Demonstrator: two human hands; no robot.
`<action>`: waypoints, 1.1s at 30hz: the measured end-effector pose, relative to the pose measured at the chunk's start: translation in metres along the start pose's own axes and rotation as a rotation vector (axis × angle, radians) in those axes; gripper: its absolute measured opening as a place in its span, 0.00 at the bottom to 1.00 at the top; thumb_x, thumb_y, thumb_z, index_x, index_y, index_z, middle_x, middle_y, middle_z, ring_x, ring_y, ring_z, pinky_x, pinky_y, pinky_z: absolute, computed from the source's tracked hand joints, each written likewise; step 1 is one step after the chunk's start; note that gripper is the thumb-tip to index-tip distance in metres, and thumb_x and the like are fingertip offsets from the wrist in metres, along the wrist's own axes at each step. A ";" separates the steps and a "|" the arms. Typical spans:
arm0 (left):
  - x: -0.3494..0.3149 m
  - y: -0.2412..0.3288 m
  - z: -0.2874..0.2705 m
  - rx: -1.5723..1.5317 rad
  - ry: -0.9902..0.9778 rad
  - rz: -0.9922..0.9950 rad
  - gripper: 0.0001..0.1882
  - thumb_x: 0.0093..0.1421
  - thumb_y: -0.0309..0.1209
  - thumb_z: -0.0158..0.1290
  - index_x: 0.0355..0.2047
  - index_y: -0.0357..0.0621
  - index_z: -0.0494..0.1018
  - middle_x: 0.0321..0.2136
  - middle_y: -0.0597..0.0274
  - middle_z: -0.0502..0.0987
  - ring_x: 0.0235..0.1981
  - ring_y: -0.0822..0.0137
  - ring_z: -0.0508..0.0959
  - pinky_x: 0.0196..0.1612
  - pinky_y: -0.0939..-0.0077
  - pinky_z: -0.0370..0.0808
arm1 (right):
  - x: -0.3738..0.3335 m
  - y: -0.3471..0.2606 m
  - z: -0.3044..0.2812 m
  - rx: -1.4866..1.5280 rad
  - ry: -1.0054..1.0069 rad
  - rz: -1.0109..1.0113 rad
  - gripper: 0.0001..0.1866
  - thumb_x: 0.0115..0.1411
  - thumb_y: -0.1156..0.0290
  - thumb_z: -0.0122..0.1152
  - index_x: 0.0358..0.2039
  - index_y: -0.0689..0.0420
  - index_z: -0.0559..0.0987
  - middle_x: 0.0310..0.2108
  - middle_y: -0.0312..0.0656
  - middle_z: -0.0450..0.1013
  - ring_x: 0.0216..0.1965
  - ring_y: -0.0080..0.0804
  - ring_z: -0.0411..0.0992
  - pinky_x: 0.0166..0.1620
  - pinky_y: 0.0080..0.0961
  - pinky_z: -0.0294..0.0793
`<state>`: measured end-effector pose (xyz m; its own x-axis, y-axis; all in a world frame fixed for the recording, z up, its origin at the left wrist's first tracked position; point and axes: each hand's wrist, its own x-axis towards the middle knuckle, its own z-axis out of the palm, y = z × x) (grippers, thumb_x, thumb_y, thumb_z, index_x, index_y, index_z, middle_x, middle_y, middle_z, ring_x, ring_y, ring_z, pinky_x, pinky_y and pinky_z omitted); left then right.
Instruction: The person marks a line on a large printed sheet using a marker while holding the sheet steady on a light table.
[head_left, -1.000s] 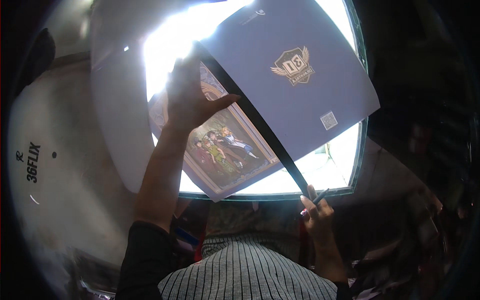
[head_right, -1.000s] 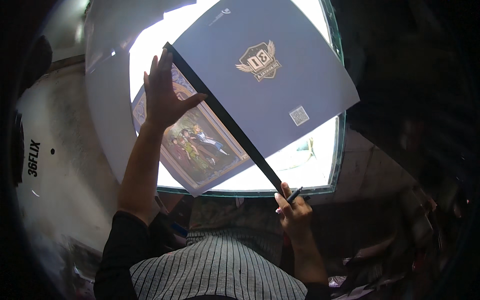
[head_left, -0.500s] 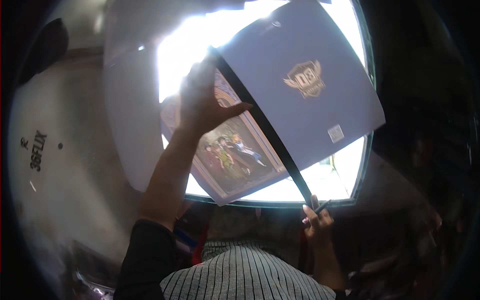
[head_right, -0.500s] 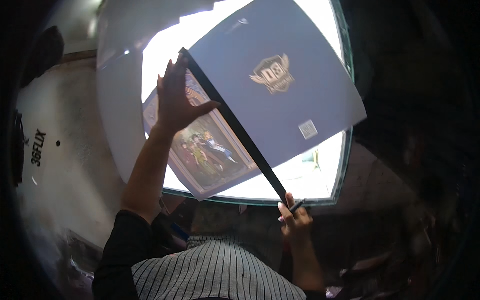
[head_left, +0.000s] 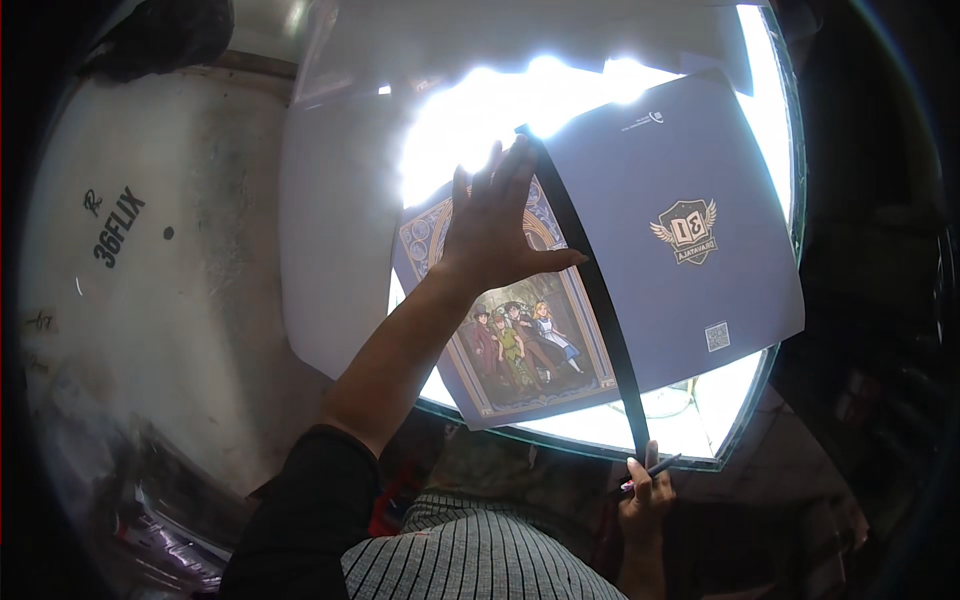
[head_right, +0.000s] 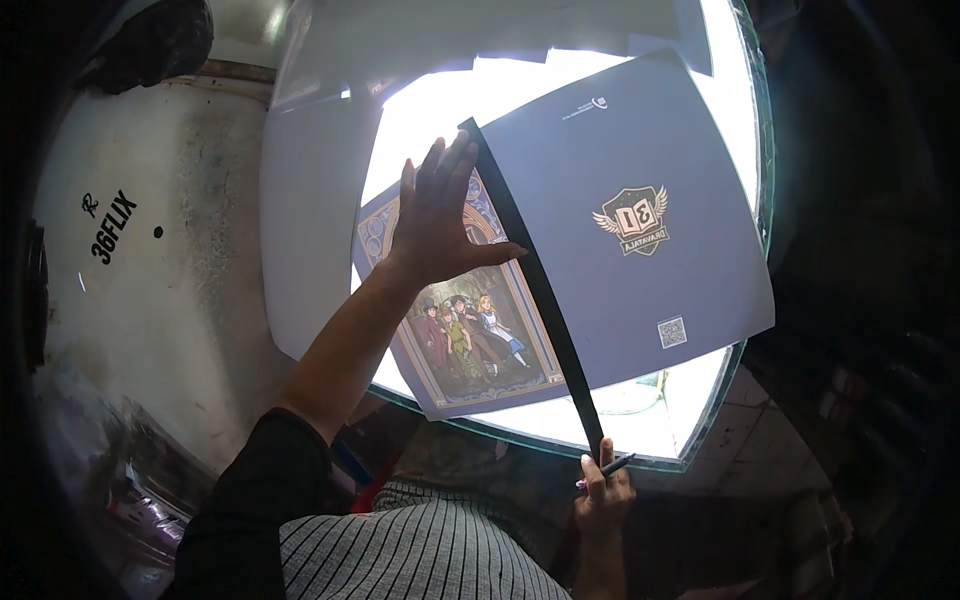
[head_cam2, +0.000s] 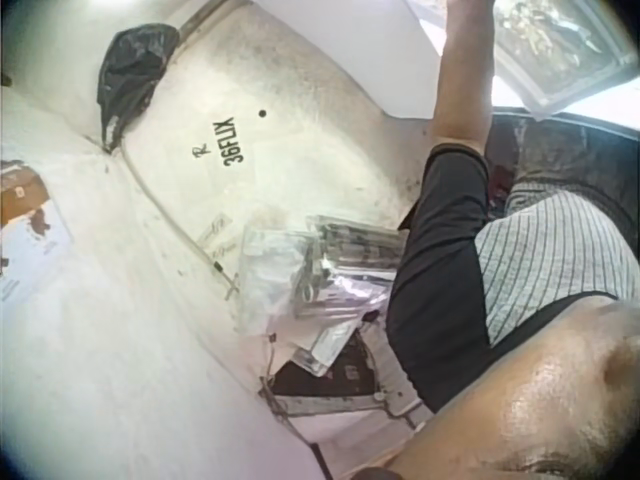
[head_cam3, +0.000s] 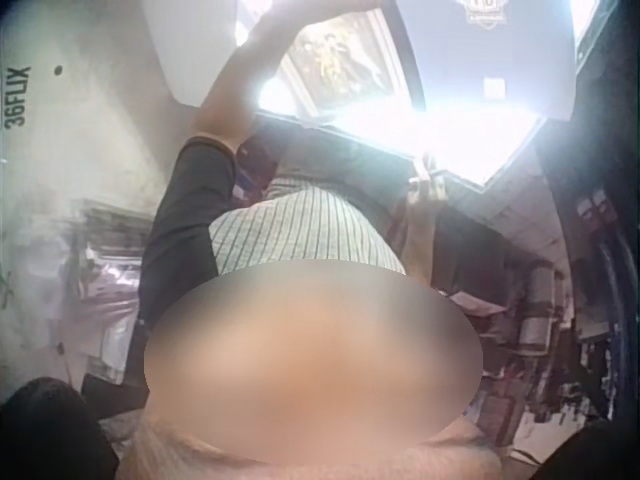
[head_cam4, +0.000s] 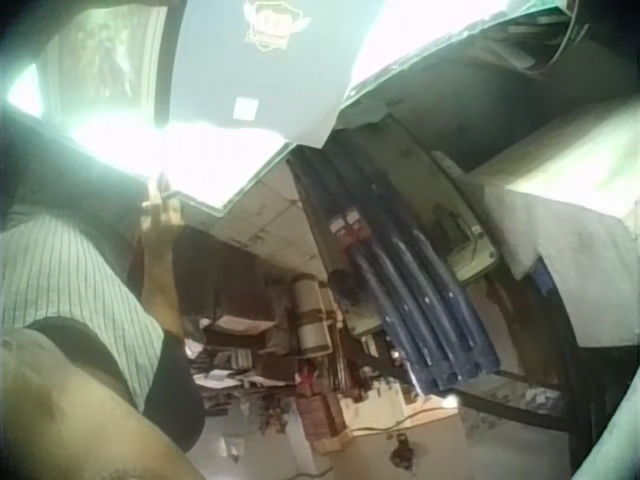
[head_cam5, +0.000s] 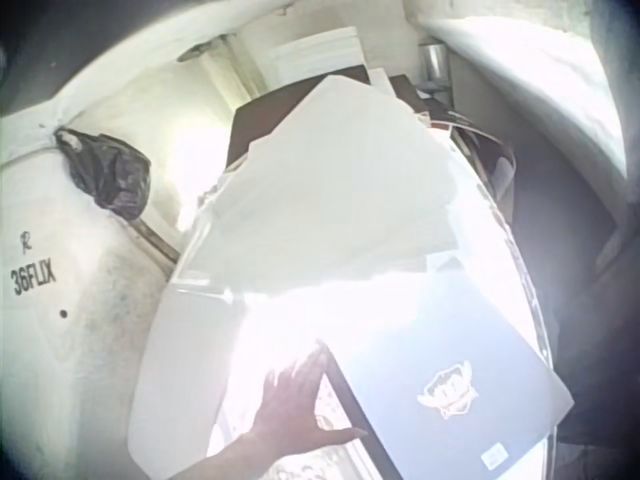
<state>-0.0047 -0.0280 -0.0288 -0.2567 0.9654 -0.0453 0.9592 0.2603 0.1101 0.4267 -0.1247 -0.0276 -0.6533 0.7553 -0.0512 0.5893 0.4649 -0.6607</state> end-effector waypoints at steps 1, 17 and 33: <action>0.002 0.005 -0.002 -0.004 0.000 0.002 0.76 0.34 0.78 0.60 0.72 0.42 0.42 0.73 0.47 0.45 0.73 0.42 0.44 0.69 0.29 0.38 | -0.002 0.001 -0.001 0.002 -0.001 0.007 0.17 0.59 0.78 0.61 0.48 0.47 0.75 0.52 0.58 0.76 0.37 0.52 0.79 0.35 0.39 0.79; 0.021 0.039 -0.052 0.020 -0.405 -0.142 0.78 0.36 0.77 0.61 0.71 0.34 0.39 0.72 0.40 0.42 0.74 0.45 0.38 0.71 0.35 0.38 | 0.022 0.044 -0.098 0.210 0.448 0.201 0.33 0.72 0.43 0.39 0.49 0.65 0.71 0.27 0.44 0.74 0.33 0.34 0.76 0.39 0.29 0.77; 0.015 0.038 -0.056 -0.075 -0.438 -0.215 0.74 0.42 0.71 0.62 0.71 0.33 0.37 0.72 0.45 0.42 0.74 0.50 0.39 0.72 0.40 0.43 | 0.413 -0.058 0.057 0.267 0.238 -0.552 0.02 0.60 0.73 0.61 0.31 0.56 0.81 0.26 0.36 0.77 0.26 0.27 0.76 0.28 0.24 0.75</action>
<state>0.0209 -0.0030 0.0306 -0.3586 0.7967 -0.4865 0.8748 0.4687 0.1227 0.0957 0.1338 -0.0536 -0.6851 0.5345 0.4948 0.0398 0.7058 -0.7073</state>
